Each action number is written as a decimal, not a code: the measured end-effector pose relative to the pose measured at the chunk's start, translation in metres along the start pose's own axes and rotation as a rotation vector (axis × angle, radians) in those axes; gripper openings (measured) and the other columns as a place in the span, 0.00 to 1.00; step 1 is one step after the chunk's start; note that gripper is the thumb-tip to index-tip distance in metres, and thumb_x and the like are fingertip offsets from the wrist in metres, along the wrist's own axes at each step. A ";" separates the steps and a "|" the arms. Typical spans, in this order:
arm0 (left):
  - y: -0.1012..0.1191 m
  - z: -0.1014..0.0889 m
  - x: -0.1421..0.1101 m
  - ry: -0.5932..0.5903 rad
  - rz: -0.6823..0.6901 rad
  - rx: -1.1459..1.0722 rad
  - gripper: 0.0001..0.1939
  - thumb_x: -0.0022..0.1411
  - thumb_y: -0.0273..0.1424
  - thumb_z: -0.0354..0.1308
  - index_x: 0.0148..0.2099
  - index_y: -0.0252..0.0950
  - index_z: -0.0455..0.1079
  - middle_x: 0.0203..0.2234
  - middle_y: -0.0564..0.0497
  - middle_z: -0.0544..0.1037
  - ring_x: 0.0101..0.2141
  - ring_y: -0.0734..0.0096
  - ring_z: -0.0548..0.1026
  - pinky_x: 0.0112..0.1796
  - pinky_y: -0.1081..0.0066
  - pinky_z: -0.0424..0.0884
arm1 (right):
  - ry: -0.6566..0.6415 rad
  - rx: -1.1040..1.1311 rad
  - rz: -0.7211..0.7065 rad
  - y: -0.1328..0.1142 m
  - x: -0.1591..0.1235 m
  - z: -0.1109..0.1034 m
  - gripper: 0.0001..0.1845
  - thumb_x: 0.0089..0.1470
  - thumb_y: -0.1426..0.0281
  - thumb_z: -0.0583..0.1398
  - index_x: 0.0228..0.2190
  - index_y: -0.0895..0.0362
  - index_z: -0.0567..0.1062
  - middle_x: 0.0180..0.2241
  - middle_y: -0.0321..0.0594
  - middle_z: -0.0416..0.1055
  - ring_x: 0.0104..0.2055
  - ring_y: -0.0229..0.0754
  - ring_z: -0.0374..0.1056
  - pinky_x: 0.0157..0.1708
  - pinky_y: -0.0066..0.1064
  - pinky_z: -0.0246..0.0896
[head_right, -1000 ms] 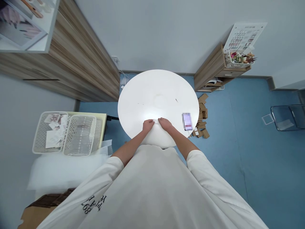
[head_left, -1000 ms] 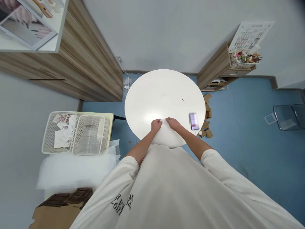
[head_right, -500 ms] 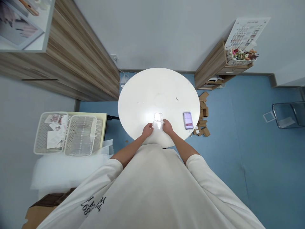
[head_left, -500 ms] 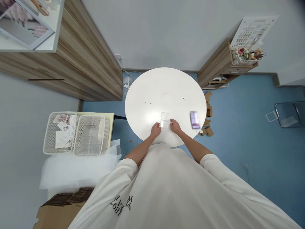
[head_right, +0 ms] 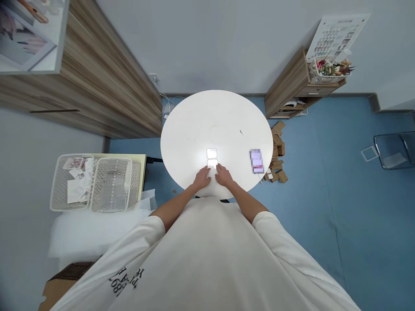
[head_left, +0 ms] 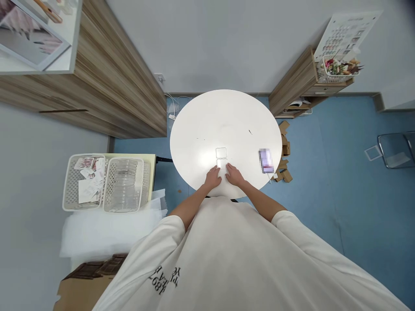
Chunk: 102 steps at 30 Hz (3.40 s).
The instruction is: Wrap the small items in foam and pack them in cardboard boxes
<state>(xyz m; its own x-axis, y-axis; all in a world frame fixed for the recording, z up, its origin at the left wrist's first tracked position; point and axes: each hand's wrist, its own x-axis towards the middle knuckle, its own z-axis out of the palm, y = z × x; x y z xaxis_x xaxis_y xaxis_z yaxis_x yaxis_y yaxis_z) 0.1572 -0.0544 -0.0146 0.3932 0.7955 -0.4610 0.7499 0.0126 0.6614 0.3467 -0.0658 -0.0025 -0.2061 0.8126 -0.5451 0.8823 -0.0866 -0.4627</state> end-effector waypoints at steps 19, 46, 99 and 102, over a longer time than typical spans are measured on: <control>-0.012 -0.002 -0.046 0.049 -0.201 -0.108 0.37 0.61 0.29 0.58 0.71 0.36 0.55 0.70 0.41 0.57 0.69 0.55 0.56 0.67 0.58 0.56 | -0.066 0.003 0.033 0.018 -0.028 -0.006 0.35 0.67 0.65 0.49 0.71 0.60 0.50 0.73 0.48 0.42 0.72 0.49 0.49 0.64 0.39 0.54; -0.168 -0.167 -0.239 0.802 -0.329 -0.404 0.22 0.67 0.30 0.55 0.63 0.41 0.68 0.60 0.46 0.71 0.61 0.61 0.69 0.61 0.64 0.65 | -0.021 -0.042 -0.637 -0.301 0.044 0.053 0.27 0.65 0.67 0.50 0.63 0.56 0.66 0.63 0.48 0.63 0.65 0.48 0.60 0.64 0.41 0.56; -0.438 -0.408 -0.214 0.782 -0.635 0.031 0.20 0.59 0.32 0.60 0.54 0.37 0.68 0.60 0.37 0.63 0.61 0.42 0.62 0.59 0.48 0.60 | -0.098 -0.022 -0.800 -0.561 0.150 0.111 0.21 0.66 0.68 0.50 0.55 0.54 0.74 0.57 0.47 0.69 0.58 0.49 0.66 0.58 0.42 0.62; -0.440 -0.400 -0.223 0.791 -0.631 -0.005 0.19 0.57 0.30 0.61 0.51 0.37 0.68 0.58 0.37 0.65 0.57 0.45 0.67 0.57 0.50 0.64 | -0.096 -0.020 -0.804 -0.566 0.146 0.112 0.21 0.65 0.69 0.51 0.55 0.54 0.74 0.57 0.47 0.69 0.57 0.48 0.67 0.58 0.41 0.63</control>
<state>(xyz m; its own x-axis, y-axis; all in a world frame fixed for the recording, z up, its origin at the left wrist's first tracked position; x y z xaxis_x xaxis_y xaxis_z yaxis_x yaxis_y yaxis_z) -0.4734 0.0049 0.0333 -0.5408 0.8160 -0.2043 0.6962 0.5705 0.4357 -0.2300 0.0368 0.1014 -0.8152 0.5690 -0.1086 0.4557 0.5141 -0.7266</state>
